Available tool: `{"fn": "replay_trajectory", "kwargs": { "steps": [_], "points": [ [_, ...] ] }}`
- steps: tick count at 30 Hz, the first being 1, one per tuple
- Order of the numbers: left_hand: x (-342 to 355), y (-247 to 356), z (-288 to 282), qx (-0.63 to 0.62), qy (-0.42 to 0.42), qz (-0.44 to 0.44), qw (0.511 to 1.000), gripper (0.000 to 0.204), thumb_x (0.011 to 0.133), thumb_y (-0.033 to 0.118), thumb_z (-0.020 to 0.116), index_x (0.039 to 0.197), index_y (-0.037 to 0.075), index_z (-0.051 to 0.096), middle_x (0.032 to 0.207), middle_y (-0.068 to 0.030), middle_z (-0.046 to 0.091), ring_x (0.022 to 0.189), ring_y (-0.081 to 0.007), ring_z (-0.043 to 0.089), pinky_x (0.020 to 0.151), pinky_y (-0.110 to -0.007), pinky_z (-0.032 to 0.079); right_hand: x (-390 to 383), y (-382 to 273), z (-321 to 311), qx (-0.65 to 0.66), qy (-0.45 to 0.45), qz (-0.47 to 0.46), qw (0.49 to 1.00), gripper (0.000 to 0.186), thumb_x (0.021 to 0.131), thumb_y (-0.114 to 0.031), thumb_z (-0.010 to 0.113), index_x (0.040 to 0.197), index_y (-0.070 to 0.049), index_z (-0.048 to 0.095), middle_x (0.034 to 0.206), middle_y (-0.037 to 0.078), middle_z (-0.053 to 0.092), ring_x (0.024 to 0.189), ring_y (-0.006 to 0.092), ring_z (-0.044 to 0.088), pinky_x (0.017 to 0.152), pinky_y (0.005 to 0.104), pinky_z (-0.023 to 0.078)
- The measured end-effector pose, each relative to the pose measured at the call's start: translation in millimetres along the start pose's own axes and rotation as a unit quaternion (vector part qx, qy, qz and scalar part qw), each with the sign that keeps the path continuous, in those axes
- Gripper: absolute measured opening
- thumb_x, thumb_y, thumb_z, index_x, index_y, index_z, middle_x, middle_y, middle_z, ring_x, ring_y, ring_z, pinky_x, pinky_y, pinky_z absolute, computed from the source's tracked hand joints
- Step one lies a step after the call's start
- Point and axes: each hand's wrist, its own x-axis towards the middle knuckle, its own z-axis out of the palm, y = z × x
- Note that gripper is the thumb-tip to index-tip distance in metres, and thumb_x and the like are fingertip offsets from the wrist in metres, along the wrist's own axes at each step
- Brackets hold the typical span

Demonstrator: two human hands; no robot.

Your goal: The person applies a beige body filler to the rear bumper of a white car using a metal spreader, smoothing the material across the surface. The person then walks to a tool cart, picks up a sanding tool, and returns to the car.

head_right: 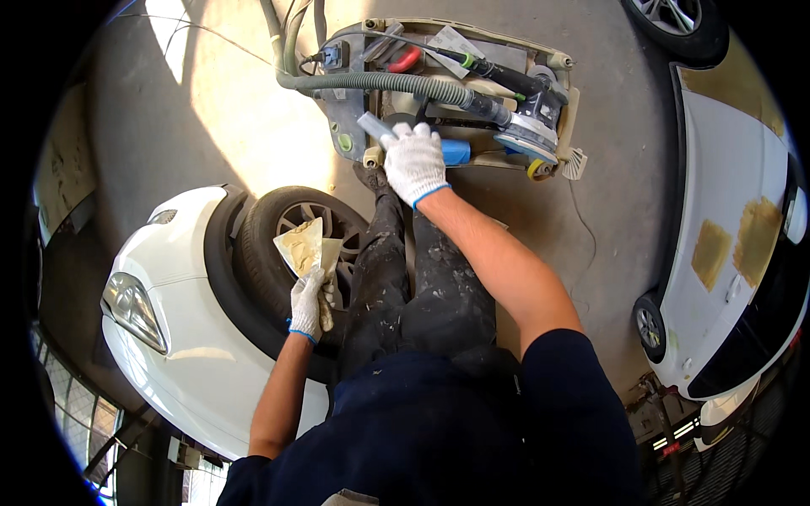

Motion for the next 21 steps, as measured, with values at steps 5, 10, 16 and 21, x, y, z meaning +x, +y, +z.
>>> {"fn": "replay_trajectory", "kwargs": {
  "steps": [5,10,16,21],
  "points": [
    [6.0,0.5,29.5,-0.066,0.006,0.037,0.997,0.026,0.097,0.031,0.069,0.101,0.006,0.067,0.076,-0.0024,0.066,0.054,-0.0073,0.054,0.048,-0.021,0.043,-92.3,-45.3,-24.4,0.11,-0.107,-0.114,0.982,0.067,0.087,-0.012,0.056,0.152,-0.013,0.04,0.088,0.014,0.064,0.073,0.0298,0.067,0.065,0.0427,0.055],
    [15.8,5.5,58.3,-0.051,0.03,0.093,0.994,0.028,0.098,0.034,0.069,0.104,0.006,0.067,0.077,-0.0041,0.068,0.049,-0.0068,0.052,0.043,-0.022,0.04,-116.9,-75.9,-20.1,0.262,-0.126,-0.023,0.956,0.062,0.085,-0.009,0.06,0.144,-0.008,0.043,0.092,0.017,0.068,0.079,0.035,0.069,0.069,0.0477,0.056],
    [21.7,0.9,56.0,-0.075,0.021,0.052,0.996,0.038,0.1,0.042,0.063,0.115,0.007,0.064,0.087,-0.0023,0.068,0.066,-0.009,0.062,0.055,-0.024,0.049,-114.5,-86.7,-24.3,0.233,-0.126,-0.012,0.964,0.009,0.086,-0.014,0.06,0.089,-0.006,0.065,0.086,0.014,0.063,0.074,0.0327,0.071,0.062,0.0443,0.059],
    [18.6,3.4,72.5,-0.078,0.041,0.064,0.994,0.038,0.1,0.03,0.065,0.128,0.005,0.06,0.109,-0.0045,0.07,0.092,-0.0154,0.067,0.081,-0.031,0.056,-127.8,-97.6,-12.8,0.194,-0.093,-0.057,0.975,0.011,0.085,-0.015,0.062,0.088,-0.004,0.064,0.086,0.012,0.061,0.072,0.0278,0.07,0.06,0.0417,0.058]
  ]
}}
